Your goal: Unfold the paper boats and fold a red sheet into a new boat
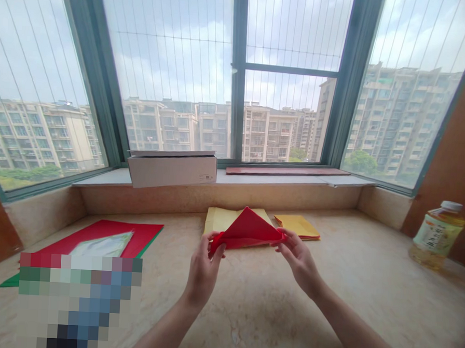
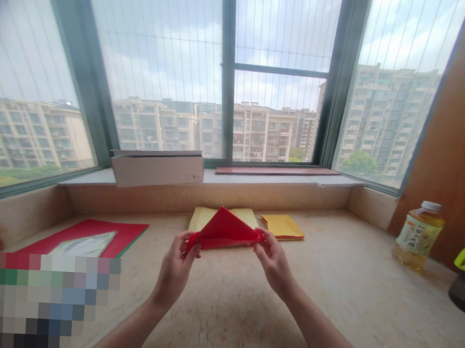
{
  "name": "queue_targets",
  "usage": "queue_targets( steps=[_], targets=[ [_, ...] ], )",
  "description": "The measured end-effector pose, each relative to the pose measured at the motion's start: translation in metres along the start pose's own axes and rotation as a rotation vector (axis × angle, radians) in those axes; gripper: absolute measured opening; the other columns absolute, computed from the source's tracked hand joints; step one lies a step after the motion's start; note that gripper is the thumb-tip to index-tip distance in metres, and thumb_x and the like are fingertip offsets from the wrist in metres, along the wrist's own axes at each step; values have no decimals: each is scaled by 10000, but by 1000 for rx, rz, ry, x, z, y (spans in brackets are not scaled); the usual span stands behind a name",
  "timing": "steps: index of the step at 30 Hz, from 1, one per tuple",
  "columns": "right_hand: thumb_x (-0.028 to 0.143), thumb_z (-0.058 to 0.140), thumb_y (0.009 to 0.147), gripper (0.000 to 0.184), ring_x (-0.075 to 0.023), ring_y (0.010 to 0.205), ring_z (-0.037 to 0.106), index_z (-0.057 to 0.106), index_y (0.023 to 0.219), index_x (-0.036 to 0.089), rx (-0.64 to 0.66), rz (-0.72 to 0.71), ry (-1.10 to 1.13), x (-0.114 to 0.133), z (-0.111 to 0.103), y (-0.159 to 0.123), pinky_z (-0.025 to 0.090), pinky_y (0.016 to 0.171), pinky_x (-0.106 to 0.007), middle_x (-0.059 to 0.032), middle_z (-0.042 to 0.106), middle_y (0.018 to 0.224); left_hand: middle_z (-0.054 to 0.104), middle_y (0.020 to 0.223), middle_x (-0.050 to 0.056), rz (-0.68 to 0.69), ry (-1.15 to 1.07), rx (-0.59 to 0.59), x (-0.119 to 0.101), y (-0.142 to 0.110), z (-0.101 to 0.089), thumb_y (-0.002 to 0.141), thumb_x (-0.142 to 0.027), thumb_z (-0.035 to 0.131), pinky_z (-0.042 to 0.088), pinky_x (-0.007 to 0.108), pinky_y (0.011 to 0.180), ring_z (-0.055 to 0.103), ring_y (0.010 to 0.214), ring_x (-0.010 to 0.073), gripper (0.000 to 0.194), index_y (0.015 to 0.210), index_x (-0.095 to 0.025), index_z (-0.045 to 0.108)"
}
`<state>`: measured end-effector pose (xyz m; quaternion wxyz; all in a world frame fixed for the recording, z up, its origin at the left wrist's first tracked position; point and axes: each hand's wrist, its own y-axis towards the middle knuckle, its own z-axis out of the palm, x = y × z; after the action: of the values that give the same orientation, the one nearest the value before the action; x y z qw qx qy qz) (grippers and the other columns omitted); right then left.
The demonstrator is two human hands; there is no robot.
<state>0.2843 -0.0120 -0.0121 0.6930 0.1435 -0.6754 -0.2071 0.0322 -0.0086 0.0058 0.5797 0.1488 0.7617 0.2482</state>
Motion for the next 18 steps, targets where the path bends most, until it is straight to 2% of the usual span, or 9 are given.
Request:
queue_targets(
  steps=[4,10,14,18],
  targets=[
    [472,609,893,390,-229,977,670,524,1193,239,-42,-28,18,-2,1,2,528,792,-340,-93,691,1145,713,965,71,1,-10,-1,1,1,-1,899,-435,573,552,303,694,697,750,179,341,1133,-192,524],
    [445,654,874,327,-207,821,702,464,1065,259,-124,-48,65,-5,-3,6,517,731,-318,-51,744,961,719,1016,98,-49,-96,86,4,1,1,877,-448,606,571,323,730,703,772,191,426,1193,-167,559],
    [443,666,865,276,-195,747,706,501,954,240,-152,-46,23,-5,-6,7,509,722,-309,-41,750,889,679,1154,122,-75,-218,147,10,3,5,864,-438,625,589,353,765,694,897,220,429,1192,-166,584],
    [453,669,859,282,-189,719,703,577,978,215,-174,-35,-12,-3,-7,7,513,694,-301,-58,750,908,600,1254,135,-80,-287,165,13,4,7,858,-421,638,599,363,741,664,975,244,369,1120,-163,613]
  ],
)
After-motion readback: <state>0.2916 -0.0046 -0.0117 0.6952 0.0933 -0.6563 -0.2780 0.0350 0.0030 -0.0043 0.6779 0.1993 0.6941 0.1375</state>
